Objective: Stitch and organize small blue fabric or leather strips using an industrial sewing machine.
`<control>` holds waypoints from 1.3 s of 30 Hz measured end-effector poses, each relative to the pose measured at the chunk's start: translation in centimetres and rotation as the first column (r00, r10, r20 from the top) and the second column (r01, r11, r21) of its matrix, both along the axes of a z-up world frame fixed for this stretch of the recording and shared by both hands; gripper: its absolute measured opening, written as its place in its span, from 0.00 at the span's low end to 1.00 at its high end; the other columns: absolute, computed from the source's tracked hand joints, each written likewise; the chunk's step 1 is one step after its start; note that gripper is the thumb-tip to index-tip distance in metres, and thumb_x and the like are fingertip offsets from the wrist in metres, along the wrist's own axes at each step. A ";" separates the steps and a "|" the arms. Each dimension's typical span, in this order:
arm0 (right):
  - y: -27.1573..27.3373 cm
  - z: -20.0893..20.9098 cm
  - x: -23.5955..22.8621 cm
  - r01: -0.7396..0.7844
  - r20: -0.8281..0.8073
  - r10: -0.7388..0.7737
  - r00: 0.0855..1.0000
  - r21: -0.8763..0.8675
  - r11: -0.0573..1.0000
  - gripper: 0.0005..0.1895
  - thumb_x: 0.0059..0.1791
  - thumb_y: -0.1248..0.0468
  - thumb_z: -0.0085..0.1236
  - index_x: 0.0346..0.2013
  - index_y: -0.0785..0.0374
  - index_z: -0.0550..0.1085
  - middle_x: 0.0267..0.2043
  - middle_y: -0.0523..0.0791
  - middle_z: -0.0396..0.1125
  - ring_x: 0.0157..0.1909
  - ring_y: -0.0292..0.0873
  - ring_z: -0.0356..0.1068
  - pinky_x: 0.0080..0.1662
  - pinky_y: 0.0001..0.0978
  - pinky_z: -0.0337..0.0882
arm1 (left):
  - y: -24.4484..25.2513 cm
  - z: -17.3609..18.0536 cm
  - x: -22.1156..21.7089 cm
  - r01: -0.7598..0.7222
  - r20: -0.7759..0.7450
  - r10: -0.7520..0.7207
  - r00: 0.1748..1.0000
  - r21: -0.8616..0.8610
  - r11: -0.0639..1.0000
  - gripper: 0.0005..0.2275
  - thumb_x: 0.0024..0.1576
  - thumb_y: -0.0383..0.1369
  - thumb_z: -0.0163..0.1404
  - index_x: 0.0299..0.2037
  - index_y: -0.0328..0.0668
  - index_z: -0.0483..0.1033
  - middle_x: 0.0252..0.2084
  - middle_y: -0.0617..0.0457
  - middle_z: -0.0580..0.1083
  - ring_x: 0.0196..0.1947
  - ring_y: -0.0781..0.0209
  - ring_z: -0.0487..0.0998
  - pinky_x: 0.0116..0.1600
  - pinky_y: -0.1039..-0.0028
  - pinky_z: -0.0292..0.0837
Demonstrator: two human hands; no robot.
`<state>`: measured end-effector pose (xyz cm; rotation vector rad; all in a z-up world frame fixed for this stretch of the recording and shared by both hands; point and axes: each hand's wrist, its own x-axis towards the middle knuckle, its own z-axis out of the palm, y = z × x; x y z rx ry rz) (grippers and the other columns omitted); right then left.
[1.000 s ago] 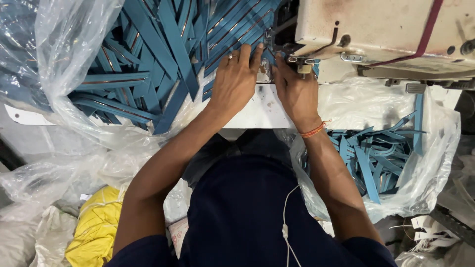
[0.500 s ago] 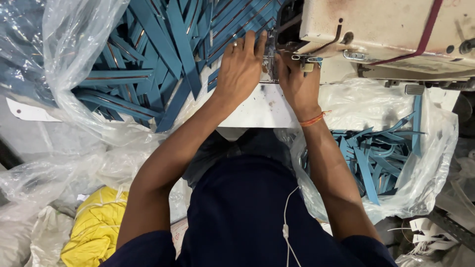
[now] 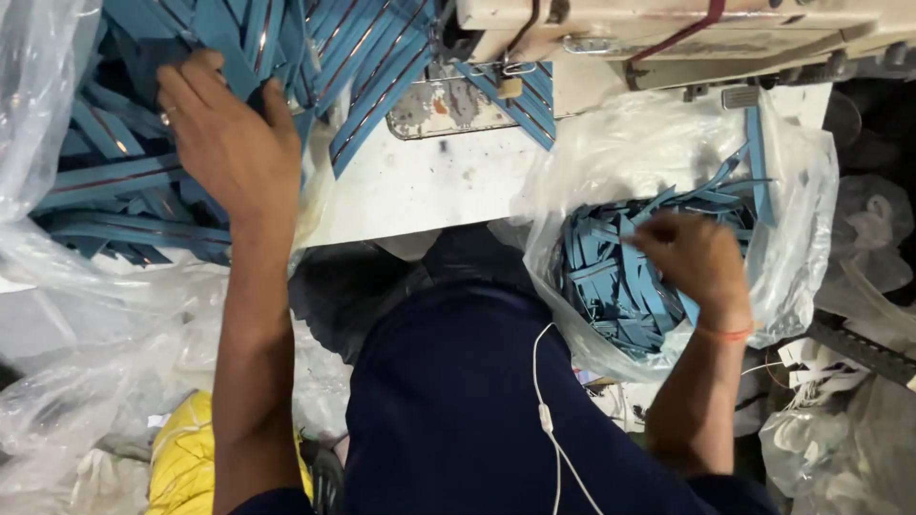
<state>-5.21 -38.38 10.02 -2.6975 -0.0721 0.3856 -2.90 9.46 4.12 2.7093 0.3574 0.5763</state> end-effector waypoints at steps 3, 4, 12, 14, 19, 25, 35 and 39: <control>-3.4 -5.1 -4.5 0.010 -0.283 -0.100 0.954 -0.305 0.952 0.22 0.43 0.46 0.71 0.38 0.61 0.82 0.33 0.47 0.77 0.34 0.49 0.78 0.37 0.42 0.75 | 0.3 0.5 -0.2 0.036 -0.025 -0.037 0.999 -0.049 0.998 0.19 0.56 0.27 0.61 0.53 0.33 0.66 0.50 0.42 0.66 0.54 0.41 0.72 0.54 0.58 0.71; -4.4 -6.8 -5.4 0.051 -0.171 -0.105 0.980 -0.292 0.955 0.21 0.44 0.48 0.70 0.38 0.61 0.81 0.35 0.47 0.77 0.37 0.51 0.77 0.38 0.43 0.74 | 0.5 0.5 -0.3 0.035 -0.027 -0.037 0.999 -0.097 0.995 0.17 0.57 0.25 0.61 0.53 0.34 0.68 0.51 0.44 0.68 0.52 0.42 0.74 0.52 0.59 0.72; -3.8 -6.2 -6.1 0.054 -0.016 -0.061 0.998 -0.274 0.960 0.26 0.42 0.51 0.68 0.50 0.60 0.80 0.42 0.47 0.77 0.43 0.55 0.76 0.41 0.48 0.73 | -0.8 4.1 -1.9 0.166 0.094 -0.143 0.985 -0.306 0.937 0.11 0.67 0.21 0.55 0.57 0.41 0.72 0.49 0.47 0.72 0.45 0.46 0.79 0.50 0.61 0.76; -4.6 -6.0 -5.4 0.002 -0.138 -0.048 0.989 -0.314 0.949 0.19 0.48 0.53 0.66 0.51 0.56 0.81 0.44 0.49 0.77 0.45 0.55 0.76 0.42 0.46 0.73 | -2.7 5.0 -1.8 0.297 0.044 -0.302 0.952 -0.359 0.885 0.14 0.62 0.22 0.52 0.56 0.43 0.72 0.55 0.42 0.72 0.44 0.44 0.80 0.42 0.59 0.74; 4.2 1.8 -0.7 -0.099 0.025 0.098 0.995 0.050 0.994 0.15 0.55 0.66 0.56 0.56 0.60 0.78 0.38 0.49 0.71 0.38 0.48 0.71 0.41 0.38 0.70 | -6.9 -1.7 -0.1 0.364 -0.082 -0.407 0.910 -0.315 0.876 0.16 0.63 0.26 0.51 0.61 0.45 0.73 0.48 0.46 0.72 0.31 0.50 0.77 0.34 0.60 0.73; 15.9 -1.8 4.8 -0.281 0.305 0.174 0.936 0.354 0.892 0.17 0.55 0.75 0.53 0.58 0.63 0.78 0.39 0.51 0.67 0.41 0.49 0.67 0.46 0.39 0.69 | -9.0 -2.0 1.4 0.403 -0.160 -0.400 0.902 -0.017 0.915 0.22 0.55 0.26 0.52 0.62 0.40 0.76 0.46 0.42 0.70 0.29 0.51 0.76 0.31 0.61 0.74; 19.3 -5.3 7.0 -0.351 0.429 0.255 0.866 0.159 0.923 0.16 0.53 0.64 0.66 0.56 0.60 0.80 0.44 0.51 0.71 0.44 0.55 0.71 0.44 0.45 0.73 | -9.8 -1.7 1.6 0.406 -0.218 -0.378 0.900 0.101 0.908 0.23 0.54 0.27 0.50 0.63 0.37 0.73 0.44 0.46 0.68 0.35 0.52 0.77 0.33 0.64 0.75; 19.9 -5.4 7.3 -0.348 0.443 0.266 0.856 0.113 0.931 0.16 0.53 0.64 0.66 0.56 0.60 0.80 0.43 0.52 0.71 0.41 0.55 0.71 0.39 0.45 0.72 | -9.5 -1.8 2.0 0.419 -0.236 -0.386 0.892 0.109 0.901 0.23 0.55 0.27 0.50 0.64 0.36 0.73 0.43 0.46 0.68 0.35 0.53 0.77 0.34 0.65 0.75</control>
